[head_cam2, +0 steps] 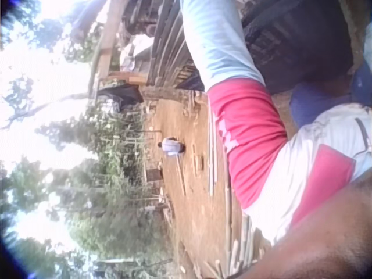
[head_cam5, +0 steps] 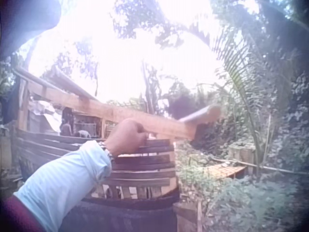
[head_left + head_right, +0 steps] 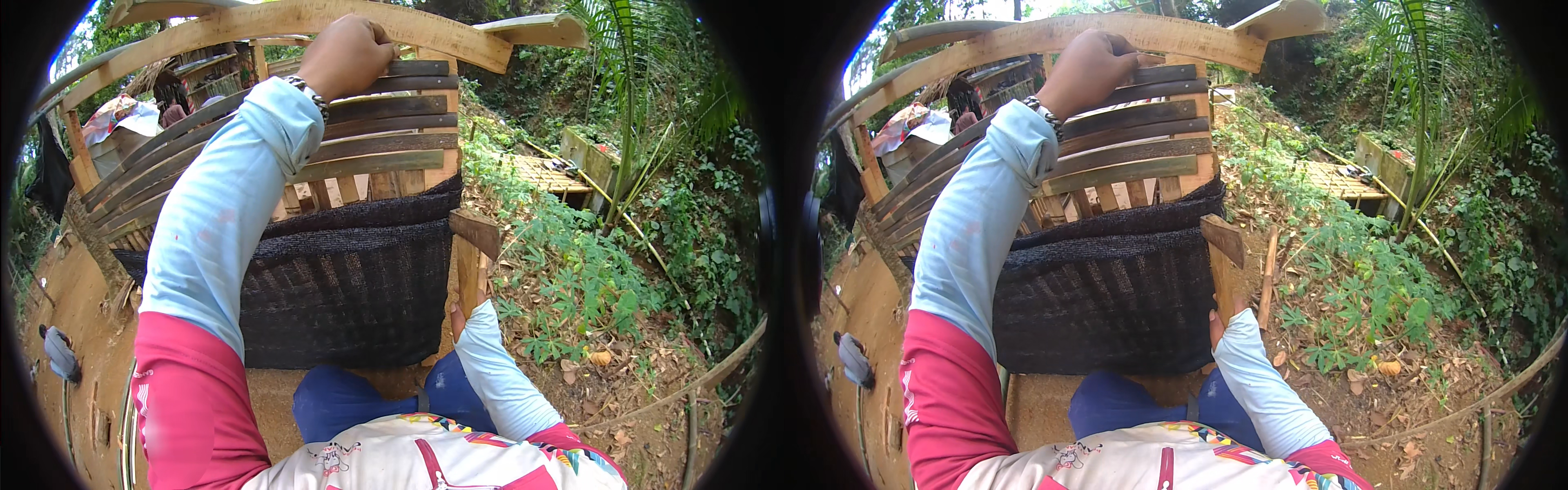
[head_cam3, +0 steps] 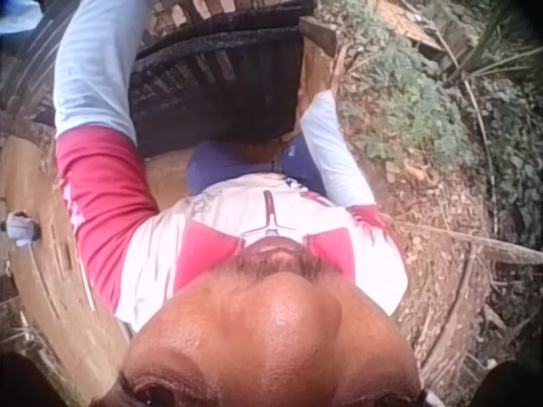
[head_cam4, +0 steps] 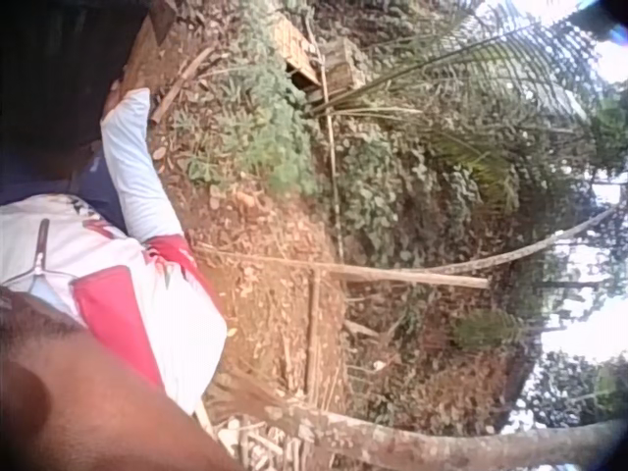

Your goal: The person is assembling a bamboo structure by hand. They repeatedly pick up bamboo strips, position them into the frame, and secure them using a wooden mallet to hammer them into place. The process involves continuous manual adjustment and hammering of individual bamboo pieces.

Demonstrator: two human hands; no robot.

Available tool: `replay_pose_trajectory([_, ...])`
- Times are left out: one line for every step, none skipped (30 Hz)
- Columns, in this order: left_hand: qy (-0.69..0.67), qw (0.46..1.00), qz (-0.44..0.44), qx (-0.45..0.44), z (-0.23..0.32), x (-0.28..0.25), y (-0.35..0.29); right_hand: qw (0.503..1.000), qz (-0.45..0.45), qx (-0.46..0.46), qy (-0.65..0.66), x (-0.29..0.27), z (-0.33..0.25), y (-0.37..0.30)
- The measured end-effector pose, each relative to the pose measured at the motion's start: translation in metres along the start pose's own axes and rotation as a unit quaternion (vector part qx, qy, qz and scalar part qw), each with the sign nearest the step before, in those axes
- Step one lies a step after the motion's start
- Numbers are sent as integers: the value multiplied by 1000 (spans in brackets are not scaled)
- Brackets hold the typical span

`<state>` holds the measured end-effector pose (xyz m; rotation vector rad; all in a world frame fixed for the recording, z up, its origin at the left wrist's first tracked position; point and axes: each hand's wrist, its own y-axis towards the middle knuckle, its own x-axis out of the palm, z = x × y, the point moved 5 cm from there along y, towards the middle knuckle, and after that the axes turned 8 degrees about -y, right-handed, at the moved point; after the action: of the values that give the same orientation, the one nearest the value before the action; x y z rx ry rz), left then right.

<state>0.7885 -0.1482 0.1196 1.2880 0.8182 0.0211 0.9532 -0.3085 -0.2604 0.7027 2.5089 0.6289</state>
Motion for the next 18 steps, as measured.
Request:
replay_pose_trajectory([1,998,45,32,0,-4,-3,1000,6,-10,-8,-2,0,0])
replay_pose_trajectory([9,994,86,62,-2,-15,-7,1000,7,-19,-9,0,1,-1])
replay_pose_trajectory([11,994,103,31,-5,-26,-11,1000,9,-26,-14,2,5,-1])
replay_pose_trajectory([14,993,121,-1,-9,-43,-16,1000,12,-16,-12,3,7,-1])
replay_pose_trajectory([6,990,141,-32,-13,-58,-22,1000,21,-6,-19,-2,10,-1])
replay_pose_trajectory([-82,980,176,-27,-12,-76,-30,999,31,2,-24,-8,12,0])
replay_pose_trajectory([-93,967,234,27,-9,-91,-38,996,47,-11,-69,-14,18,1])
replay_pose_trajectory([-162,947,272,51,-20,-114,-53,999,29,12,-42,-8,17,0])
replay_pose_trajectory([-185,929,322,-15,-26,-132,-73,999,18,37,-23,-10,13,0])
replay_pose_trajectory([-216,894,391,25,-29,-151,-88,998,9,57,-8,-13,9,2])
replay_pose_trajectory([-227,884,409,-13,-30,-163,-109,1000,20,19,3,-4,23,0])
replay_pose_trajectory([-246,865,434,-49,-34,-170,-132,996,57,-54,-38,-3,32,1])
replay_pose_trajectory([-178,885,423,-73,-36,-178,-155,998,46,-43,-18,7,45,0])
replay_pose_trajectory([-114,898,413,-101,-43,-177,-181,999,36,-32,-3,13,54,-2])
replay_pose_trajectory([-147,910,373,-103,-47,-159,-199,999,20,-14,30,13,61,-1])
replay_pose_trajectory([-172,919,331,-131,-53,-143,-220,998,-2,6,69,18,62,-3])
replay_pose_trajectory([-204,917,283,-193,-56,-127,-243,993,-28,35,107,22,56,-6])
replay_pose_trajectory([-241,906,208,-278,-65,-104,-265,994,-45,15,103,24,50,-5])
